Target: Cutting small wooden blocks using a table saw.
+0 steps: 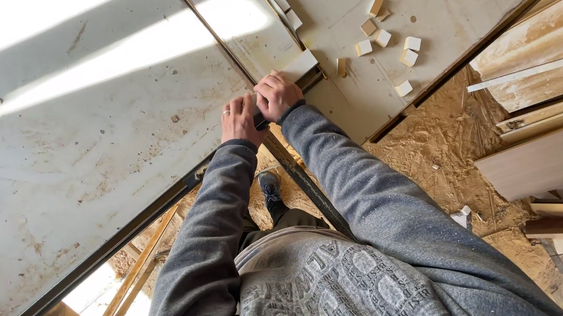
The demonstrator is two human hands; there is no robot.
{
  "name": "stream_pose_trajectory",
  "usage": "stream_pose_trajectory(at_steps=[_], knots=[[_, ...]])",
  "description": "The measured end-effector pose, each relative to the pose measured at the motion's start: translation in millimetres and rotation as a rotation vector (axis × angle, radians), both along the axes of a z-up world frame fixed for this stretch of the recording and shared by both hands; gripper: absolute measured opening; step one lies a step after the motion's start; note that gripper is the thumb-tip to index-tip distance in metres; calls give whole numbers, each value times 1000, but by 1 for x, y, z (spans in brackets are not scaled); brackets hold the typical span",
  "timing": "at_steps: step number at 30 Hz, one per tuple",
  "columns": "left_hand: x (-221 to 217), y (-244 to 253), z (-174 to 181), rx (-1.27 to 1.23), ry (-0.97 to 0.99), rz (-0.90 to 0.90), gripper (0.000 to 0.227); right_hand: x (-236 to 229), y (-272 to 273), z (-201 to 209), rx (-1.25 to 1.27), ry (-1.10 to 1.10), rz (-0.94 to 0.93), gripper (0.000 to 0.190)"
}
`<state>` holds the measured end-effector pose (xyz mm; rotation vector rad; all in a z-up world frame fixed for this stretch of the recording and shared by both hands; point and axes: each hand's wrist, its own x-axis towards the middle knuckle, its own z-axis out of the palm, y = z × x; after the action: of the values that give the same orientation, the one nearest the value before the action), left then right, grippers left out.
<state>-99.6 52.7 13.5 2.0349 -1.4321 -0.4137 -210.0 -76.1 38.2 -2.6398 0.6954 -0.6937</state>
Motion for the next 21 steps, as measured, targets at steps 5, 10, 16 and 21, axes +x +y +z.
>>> stream_pose_trajectory(at_steps=[5, 10, 16, 21], knots=[[-9, 7, 7, 27, -27, -19, 92, -11, 7, 1, 22, 6, 3, 14], [-10, 5, 6, 31, -40, -35, 90, -13, 4, -7, -4, 10, 37, 18], [-8, 0, -1, -9, -74, -101, 87, -14, 0, -19, -19, 30, 72, 21], [-3, -3, 2, -11, -50, -106, 88, -9, -1, -16, -26, 46, 54, 21]])
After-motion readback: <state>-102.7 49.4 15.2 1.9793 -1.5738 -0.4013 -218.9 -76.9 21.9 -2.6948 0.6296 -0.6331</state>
